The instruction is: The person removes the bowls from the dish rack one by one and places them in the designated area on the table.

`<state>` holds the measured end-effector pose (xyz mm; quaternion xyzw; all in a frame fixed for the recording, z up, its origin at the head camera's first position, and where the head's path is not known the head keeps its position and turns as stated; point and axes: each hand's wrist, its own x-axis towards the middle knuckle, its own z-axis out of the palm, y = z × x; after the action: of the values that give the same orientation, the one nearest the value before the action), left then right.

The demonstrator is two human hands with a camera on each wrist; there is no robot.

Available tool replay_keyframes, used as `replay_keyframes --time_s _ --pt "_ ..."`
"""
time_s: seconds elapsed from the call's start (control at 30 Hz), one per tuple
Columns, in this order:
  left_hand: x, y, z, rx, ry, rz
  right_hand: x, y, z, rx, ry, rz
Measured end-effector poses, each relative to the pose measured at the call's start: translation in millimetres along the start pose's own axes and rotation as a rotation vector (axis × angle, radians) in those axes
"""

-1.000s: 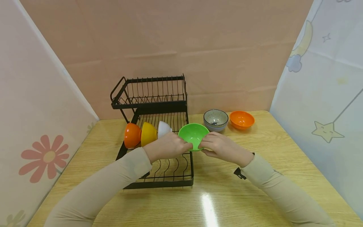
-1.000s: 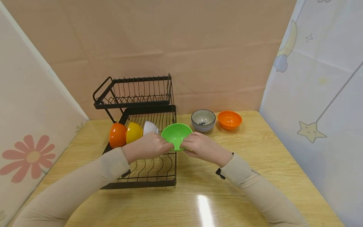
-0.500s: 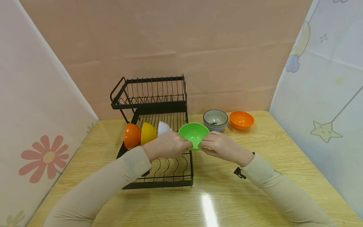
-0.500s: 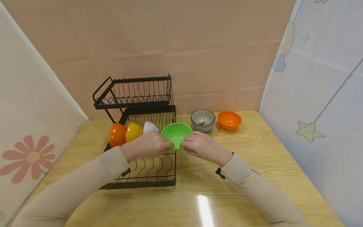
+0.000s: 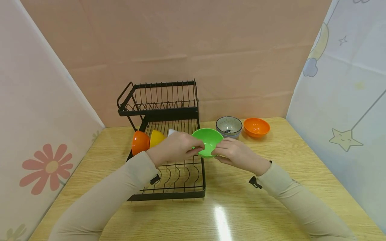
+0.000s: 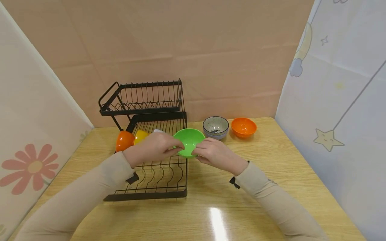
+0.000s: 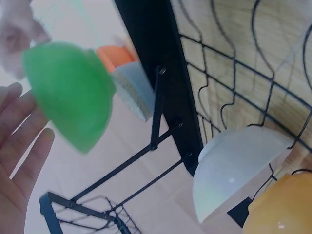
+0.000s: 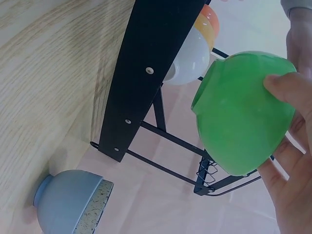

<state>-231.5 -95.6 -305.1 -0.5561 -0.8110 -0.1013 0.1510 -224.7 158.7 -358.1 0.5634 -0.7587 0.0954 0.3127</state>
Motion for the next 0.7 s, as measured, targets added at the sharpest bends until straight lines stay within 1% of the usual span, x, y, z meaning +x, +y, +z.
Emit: replay_keyframes --time_s 0.07,0.13,0.2,0.27,0.33,0.37,0.43,0.47,0.53,0.63,0.7 --pt "-0.5 -2.9 -5.0 0.009 0.055 -0.035 -1 0 0 0.000 -0.001 0.003" --pt "-1.5 -5.1 -9.6 0.021 0.107 -0.088 -1 0 -1 0.001 -0.008 0.011" --pt "-2.6 -7.4 -12.1 0.031 0.130 -0.192 -2 0 -1 0.001 -0.011 0.017" --pt "-4.3 -9.8 -12.5 0.041 0.115 -0.326 -2 0 0 -0.002 -0.016 0.021" --pt "-5.7 -12.1 -10.7 0.037 0.059 -0.466 -3 0 1 -0.003 -0.015 0.022" --pt "-6.4 -13.4 -9.4 0.032 0.007 -0.530 -3 0 1 -0.005 -0.014 0.020" --pt "-8.5 -15.3 -6.2 0.011 -0.096 -0.612 -4 1 2 -0.005 -0.017 0.020" --pt "-9.7 -16.2 -4.3 0.000 -0.151 -0.640 -4 1 2 -0.004 -0.017 0.019" --pt "-12.6 -17.7 -0.5 -0.028 -0.247 -0.663 -5 2 3 -0.003 -0.017 0.015" --pt "-17.4 -19.4 4.2 -0.068 -0.383 -0.649 -5 3 4 0.003 -0.016 0.014" --pt "-20.7 -20.2 7.4 -0.097 -0.486 -0.632 -5 3 5 0.009 -0.017 0.016"
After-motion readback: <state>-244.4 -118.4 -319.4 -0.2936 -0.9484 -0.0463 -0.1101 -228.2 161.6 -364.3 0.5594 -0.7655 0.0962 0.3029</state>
